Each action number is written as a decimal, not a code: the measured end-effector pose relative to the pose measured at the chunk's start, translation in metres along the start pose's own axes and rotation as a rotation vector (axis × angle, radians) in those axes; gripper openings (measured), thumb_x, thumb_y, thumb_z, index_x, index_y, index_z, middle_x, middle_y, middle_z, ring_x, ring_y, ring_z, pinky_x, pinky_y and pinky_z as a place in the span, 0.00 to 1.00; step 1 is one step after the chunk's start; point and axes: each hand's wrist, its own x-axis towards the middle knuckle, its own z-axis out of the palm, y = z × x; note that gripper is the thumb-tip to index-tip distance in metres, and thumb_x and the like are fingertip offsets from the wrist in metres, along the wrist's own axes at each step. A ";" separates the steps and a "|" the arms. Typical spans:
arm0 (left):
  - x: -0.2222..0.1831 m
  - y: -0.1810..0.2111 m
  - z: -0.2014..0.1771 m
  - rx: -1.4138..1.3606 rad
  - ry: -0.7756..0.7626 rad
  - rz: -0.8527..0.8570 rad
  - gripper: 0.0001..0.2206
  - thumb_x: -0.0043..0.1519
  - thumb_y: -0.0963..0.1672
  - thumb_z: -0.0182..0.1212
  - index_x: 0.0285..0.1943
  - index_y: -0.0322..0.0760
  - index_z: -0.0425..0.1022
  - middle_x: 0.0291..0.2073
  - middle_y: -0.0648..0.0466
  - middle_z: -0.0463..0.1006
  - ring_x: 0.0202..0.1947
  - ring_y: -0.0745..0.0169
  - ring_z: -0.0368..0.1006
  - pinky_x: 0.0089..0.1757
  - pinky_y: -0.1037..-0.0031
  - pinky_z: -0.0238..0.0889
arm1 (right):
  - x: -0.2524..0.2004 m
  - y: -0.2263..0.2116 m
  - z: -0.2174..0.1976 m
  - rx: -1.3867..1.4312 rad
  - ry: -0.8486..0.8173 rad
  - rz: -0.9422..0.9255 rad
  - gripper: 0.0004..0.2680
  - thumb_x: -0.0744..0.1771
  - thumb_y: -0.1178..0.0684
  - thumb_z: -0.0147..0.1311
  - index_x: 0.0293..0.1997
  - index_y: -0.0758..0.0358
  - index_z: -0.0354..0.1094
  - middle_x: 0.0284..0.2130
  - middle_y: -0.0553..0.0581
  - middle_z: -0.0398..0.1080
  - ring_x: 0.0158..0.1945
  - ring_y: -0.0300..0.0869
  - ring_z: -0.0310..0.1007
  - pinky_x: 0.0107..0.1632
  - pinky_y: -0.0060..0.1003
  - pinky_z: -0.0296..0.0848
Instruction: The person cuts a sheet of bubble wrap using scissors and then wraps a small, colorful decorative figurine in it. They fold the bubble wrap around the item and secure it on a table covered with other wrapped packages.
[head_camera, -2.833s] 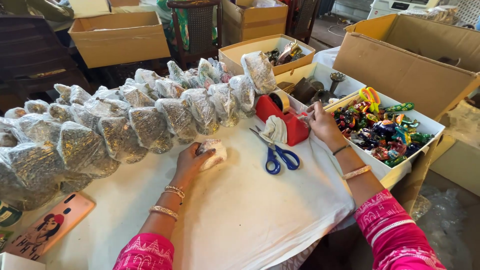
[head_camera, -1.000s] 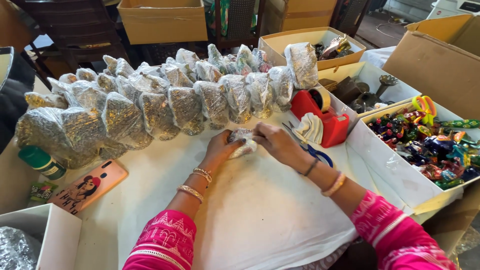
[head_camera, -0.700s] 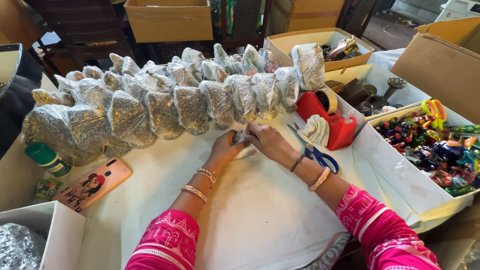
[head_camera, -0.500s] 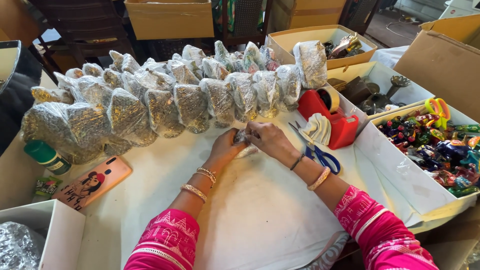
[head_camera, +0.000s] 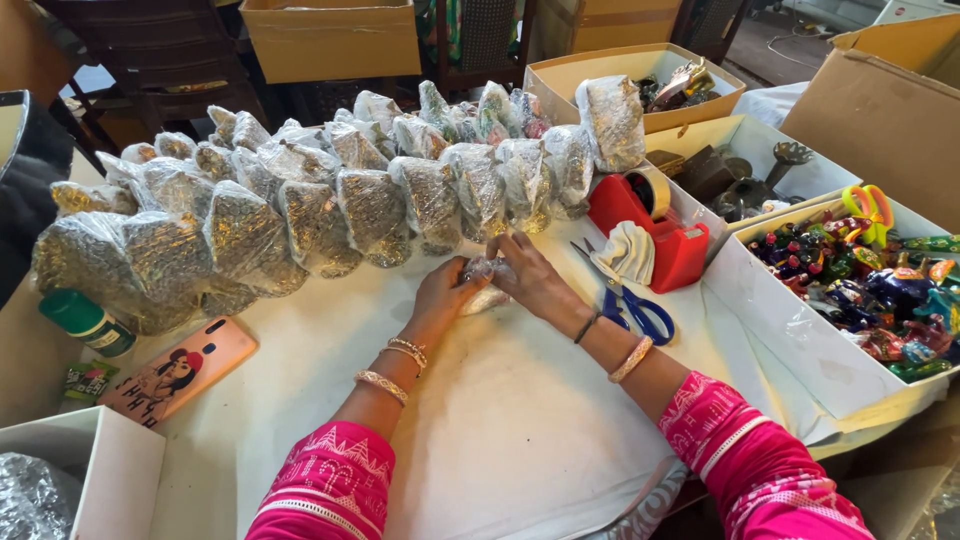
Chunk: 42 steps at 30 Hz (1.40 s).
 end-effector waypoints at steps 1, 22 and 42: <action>0.002 -0.004 0.002 0.001 -0.004 0.000 0.21 0.59 0.54 0.66 0.42 0.32 0.76 0.28 0.50 0.76 0.28 0.61 0.70 0.33 0.68 0.61 | 0.000 0.006 0.000 0.000 0.002 0.004 0.15 0.63 0.59 0.62 0.51 0.57 0.60 0.46 0.63 0.67 0.45 0.54 0.74 0.43 0.45 0.73; -0.001 0.011 0.004 0.117 0.099 -0.013 0.15 0.62 0.50 0.64 0.45 0.34 0.77 0.28 0.54 0.77 0.28 0.63 0.71 0.33 0.68 0.62 | -0.001 0.033 0.010 0.613 -0.136 0.358 0.14 0.64 0.61 0.59 0.54 0.62 0.66 0.34 0.48 0.70 0.33 0.32 0.69 0.34 0.31 0.72; 0.008 -0.002 0.010 -0.042 0.057 -0.071 0.20 0.57 0.54 0.69 0.42 0.33 0.80 0.24 0.55 0.77 0.24 0.68 0.67 0.30 0.71 0.60 | -0.003 0.053 0.007 0.786 -0.307 0.294 0.20 0.64 0.62 0.63 0.63 0.62 0.63 0.47 0.54 0.67 0.50 0.37 0.67 0.53 0.33 0.71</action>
